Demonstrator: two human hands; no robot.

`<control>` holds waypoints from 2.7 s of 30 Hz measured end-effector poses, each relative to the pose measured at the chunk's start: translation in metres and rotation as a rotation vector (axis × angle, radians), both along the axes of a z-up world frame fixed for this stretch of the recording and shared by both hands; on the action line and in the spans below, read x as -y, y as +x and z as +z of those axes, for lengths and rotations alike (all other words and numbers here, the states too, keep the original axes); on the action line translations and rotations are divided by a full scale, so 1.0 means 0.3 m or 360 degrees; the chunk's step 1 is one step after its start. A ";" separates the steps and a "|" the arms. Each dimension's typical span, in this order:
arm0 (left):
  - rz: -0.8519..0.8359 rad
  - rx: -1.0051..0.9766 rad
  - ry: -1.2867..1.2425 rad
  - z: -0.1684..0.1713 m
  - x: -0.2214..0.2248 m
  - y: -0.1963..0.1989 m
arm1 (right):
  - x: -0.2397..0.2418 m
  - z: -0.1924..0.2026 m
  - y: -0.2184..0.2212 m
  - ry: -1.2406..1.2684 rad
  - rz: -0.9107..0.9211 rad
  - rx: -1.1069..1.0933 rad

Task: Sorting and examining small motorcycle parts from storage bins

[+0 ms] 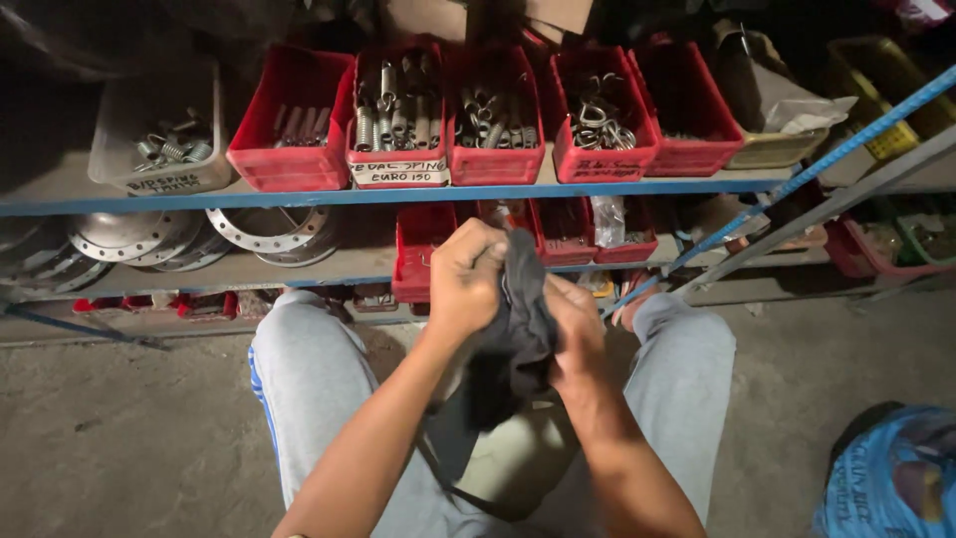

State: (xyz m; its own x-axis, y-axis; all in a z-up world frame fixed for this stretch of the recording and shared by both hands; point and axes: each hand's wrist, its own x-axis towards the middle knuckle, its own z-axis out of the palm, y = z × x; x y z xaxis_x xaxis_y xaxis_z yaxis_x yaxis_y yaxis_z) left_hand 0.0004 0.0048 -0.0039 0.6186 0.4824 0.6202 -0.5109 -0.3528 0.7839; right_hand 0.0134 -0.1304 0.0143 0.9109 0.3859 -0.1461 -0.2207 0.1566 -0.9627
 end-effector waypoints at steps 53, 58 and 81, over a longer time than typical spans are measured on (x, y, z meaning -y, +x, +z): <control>0.0086 -0.0402 -0.1149 0.003 -0.021 0.010 | -0.043 -0.154 0.026 -0.0374 -0.0072 0.0940; 0.0288 -0.0399 -0.0810 0.056 -0.042 -0.037 | 0.026 -0.214 0.122 0.0418 -0.0156 0.0186; 0.0391 -0.0040 0.0688 0.196 -0.031 -0.039 | 0.185 -0.196 0.282 -0.0913 -0.0358 0.0142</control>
State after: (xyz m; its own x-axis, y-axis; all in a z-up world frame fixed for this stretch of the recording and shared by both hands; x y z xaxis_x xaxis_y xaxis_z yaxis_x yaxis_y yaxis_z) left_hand -0.0113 0.0140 0.0550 0.5362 0.3175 0.7821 -0.3549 -0.7558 0.5502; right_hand 0.0980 -0.1860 -0.0445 0.9790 0.0660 -0.1927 -0.1571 -0.3578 -0.9205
